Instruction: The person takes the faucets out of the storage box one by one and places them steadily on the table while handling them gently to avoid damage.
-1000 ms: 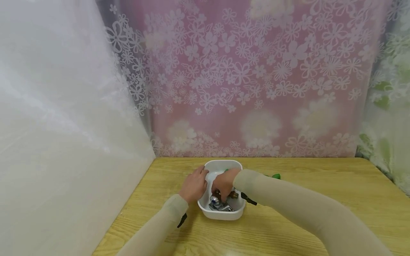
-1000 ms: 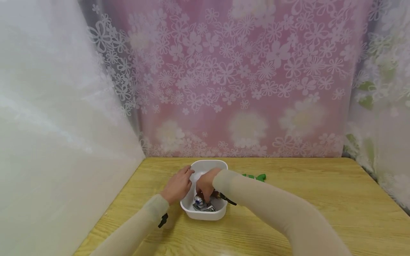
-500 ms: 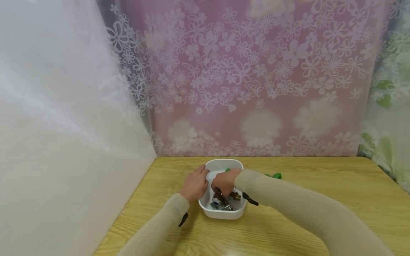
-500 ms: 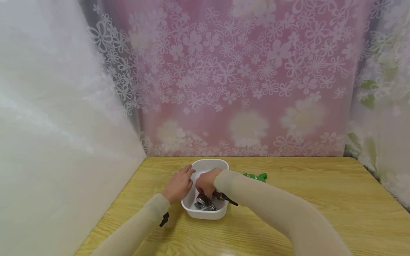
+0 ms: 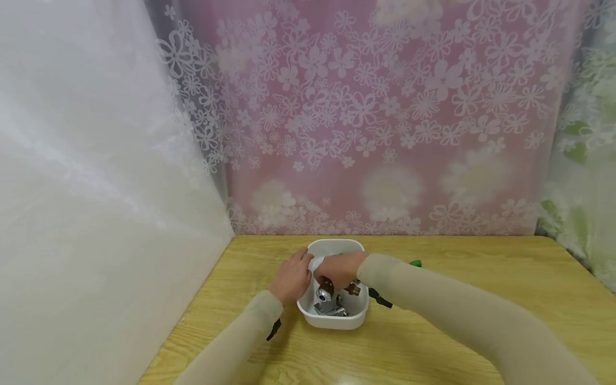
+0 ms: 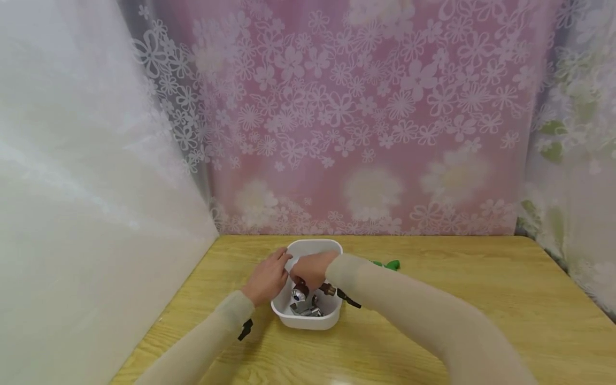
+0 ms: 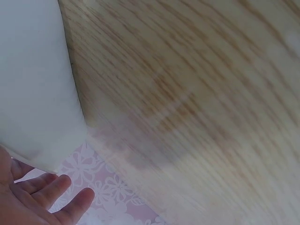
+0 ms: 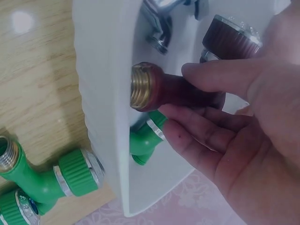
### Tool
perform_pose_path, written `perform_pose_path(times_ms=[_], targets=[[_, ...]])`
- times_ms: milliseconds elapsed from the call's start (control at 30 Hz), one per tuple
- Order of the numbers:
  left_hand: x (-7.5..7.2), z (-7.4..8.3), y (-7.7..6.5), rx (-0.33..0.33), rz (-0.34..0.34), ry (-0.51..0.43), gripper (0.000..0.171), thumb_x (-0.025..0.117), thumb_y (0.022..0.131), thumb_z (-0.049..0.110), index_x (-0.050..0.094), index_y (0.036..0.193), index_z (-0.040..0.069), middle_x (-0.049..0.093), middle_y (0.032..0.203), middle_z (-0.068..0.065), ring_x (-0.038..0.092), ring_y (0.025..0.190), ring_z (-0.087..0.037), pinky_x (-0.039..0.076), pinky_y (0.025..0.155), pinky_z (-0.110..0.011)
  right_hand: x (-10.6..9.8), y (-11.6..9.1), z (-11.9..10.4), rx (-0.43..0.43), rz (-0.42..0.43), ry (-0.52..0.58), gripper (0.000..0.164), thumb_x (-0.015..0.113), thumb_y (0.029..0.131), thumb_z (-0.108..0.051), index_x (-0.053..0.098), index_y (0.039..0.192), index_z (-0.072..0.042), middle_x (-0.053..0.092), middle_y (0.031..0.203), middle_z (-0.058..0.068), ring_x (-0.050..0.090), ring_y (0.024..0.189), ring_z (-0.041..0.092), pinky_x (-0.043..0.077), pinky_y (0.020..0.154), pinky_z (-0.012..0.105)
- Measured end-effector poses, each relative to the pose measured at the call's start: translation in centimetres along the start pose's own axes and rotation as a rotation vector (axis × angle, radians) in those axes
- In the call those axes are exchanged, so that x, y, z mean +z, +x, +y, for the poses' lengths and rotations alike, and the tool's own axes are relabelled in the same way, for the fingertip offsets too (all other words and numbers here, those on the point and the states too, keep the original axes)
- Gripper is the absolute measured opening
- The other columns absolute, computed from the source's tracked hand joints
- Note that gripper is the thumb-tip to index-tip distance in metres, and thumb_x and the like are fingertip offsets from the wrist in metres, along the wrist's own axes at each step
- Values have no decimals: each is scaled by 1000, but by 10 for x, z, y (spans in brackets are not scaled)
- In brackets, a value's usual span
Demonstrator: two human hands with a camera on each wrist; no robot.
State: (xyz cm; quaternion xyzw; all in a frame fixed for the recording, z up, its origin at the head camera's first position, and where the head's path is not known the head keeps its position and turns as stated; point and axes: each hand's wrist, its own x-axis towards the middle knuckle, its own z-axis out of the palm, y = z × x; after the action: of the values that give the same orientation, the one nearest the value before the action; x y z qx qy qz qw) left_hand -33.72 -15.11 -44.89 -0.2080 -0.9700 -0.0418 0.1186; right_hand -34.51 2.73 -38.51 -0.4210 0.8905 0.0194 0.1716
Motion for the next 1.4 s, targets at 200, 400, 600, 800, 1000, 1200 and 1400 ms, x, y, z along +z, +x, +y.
perform_pose_path(times_ms=[200,400,600,800,1000,1200,1400], targets=[[-3,-1,3,-4,14,-12,39,50,101,17,55,139,4,46,151,-17,52,135,-33,52,102,-50,-14,-12,3,-61,27,-11,24,68,92,-3,63,93,-26,62,84,-14,55,74,3,48,70,22],[-5,0,6,0,29,-35,38,52,101,16,56,137,5,47,151,-17,53,134,-34,51,102,-51,-23,-25,6,-55,8,56,23,67,94,-3,62,96,-26,64,89,-12,58,73,3,51,69,23],[-2,1,4,-15,14,-32,39,54,100,15,56,138,5,46,151,-17,52,134,-34,50,103,-51,-25,-36,8,-57,22,92,21,65,96,-6,62,102,-26,62,90,-12,59,69,4,50,66,24],[0,1,3,-27,7,-39,39,54,100,15,56,138,4,46,152,-18,52,134,-35,50,103,-53,-26,-49,11,-52,46,143,21,65,94,-5,62,102,-25,62,90,-9,60,68,6,52,63,25],[3,-1,4,-18,19,-25,38,54,100,15,57,137,5,47,151,-17,54,132,-33,52,101,-50,-27,-64,16,-54,65,85,20,69,92,-8,62,100,-26,62,89,-11,54,77,6,48,71,26],[3,1,3,-33,-13,-22,40,54,102,17,55,139,6,45,153,-17,52,135,-33,50,104,-49,-22,-81,25,-16,77,106,18,69,93,-11,60,100,-26,59,88,-12,56,76,5,49,71,26],[2,2,2,-45,-28,-18,40,52,103,19,53,141,6,44,154,-16,50,137,-32,50,105,-49,-17,-95,38,17,81,159,19,67,93,-9,60,98,-26,59,87,-11,58,71,5,49,71,28]])
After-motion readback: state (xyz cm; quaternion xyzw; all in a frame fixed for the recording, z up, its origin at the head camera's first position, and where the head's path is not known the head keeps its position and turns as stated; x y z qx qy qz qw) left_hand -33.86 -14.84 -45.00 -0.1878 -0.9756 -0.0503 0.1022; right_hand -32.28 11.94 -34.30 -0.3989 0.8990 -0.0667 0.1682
